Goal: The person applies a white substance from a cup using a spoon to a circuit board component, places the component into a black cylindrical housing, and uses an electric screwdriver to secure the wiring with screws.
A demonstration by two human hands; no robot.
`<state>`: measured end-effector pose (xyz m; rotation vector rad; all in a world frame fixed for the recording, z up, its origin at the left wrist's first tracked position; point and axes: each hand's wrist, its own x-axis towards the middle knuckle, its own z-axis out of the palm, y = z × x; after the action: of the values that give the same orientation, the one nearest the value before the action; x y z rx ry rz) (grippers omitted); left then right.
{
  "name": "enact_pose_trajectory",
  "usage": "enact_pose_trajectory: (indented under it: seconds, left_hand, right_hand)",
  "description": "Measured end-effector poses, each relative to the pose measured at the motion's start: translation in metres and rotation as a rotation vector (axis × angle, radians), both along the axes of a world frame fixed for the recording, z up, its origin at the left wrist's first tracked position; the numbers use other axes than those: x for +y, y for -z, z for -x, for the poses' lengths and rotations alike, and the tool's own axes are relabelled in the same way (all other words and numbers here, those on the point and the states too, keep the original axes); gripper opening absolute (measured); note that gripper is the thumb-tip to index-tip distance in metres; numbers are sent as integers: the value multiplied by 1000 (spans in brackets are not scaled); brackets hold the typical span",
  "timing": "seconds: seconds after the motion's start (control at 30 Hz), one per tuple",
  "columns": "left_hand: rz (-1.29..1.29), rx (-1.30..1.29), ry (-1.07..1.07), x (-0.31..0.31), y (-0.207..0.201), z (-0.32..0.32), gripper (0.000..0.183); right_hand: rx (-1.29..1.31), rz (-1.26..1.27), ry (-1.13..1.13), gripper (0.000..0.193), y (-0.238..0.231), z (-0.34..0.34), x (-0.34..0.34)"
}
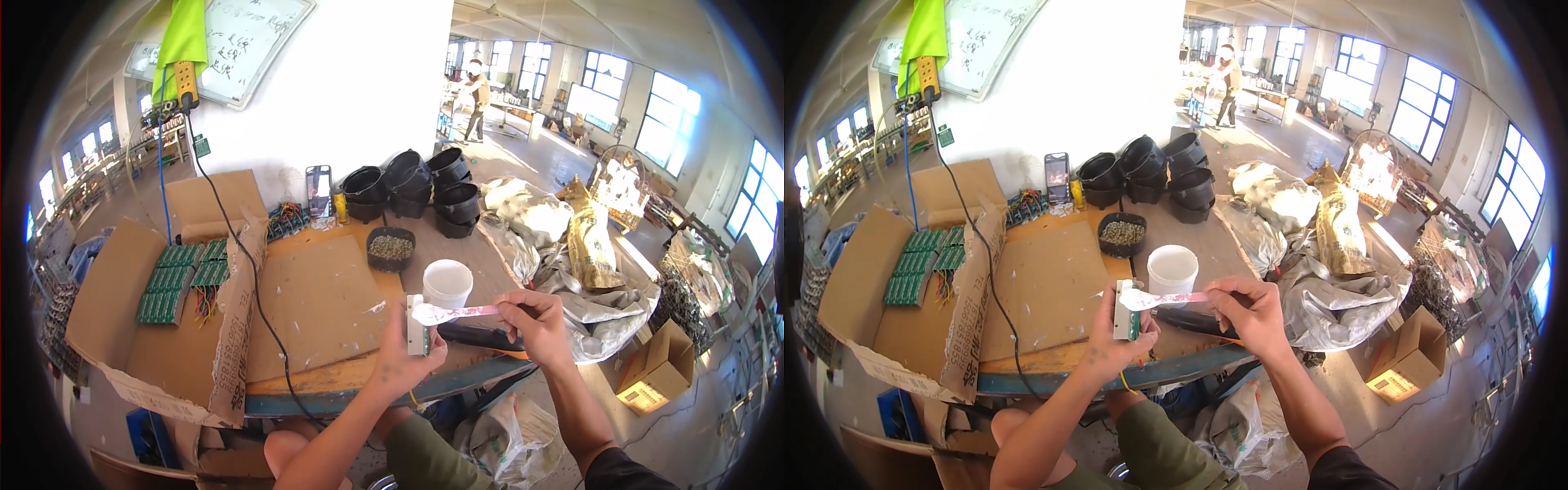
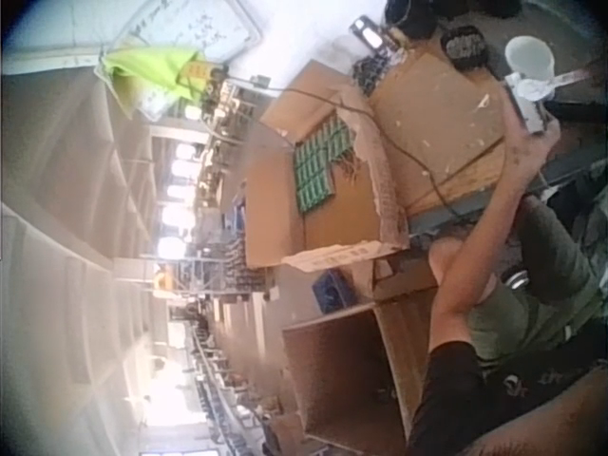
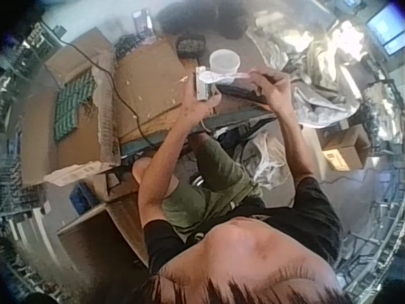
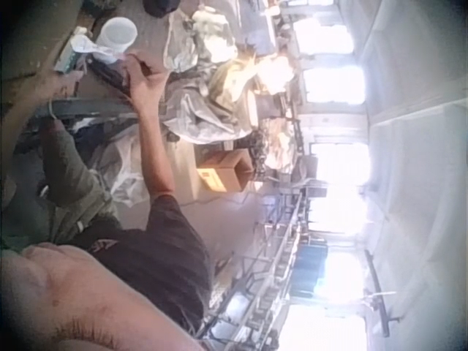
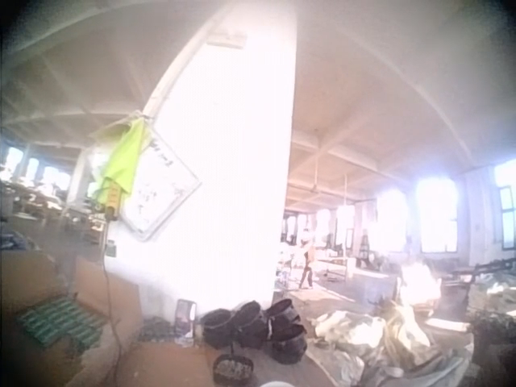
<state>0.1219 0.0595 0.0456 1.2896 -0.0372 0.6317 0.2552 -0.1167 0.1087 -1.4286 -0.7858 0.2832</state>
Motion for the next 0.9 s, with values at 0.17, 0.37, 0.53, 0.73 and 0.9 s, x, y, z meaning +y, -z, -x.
enact_pose_trajectory:
  seconds: [0.17, 0.37, 0.53, 0.73, 0.9]
  left_hand:
    - [-66, -6, -19, 0, 4, 0, 55]
    - [-175, -3, -76, 2, 6, 0, 58]
    - [-231, -28, -105, 3, 8, 0, 59]
    - [-213, 1, -117, 3, 5, 2, 67]
    - [-206, -16, -162, 4, 3, 3, 67]
  right_hand:
    - [-49, -49, -13, 10, -3, -11, 9]
    - [71, -31, -30, 10, -7, -16, 13]
    - [193, -41, -80, 10, 4, -16, 9]
    - [202, -49, -67, 9, 10, -5, -1]
    - [182, -30, -94, 10, 17, 8, -5]
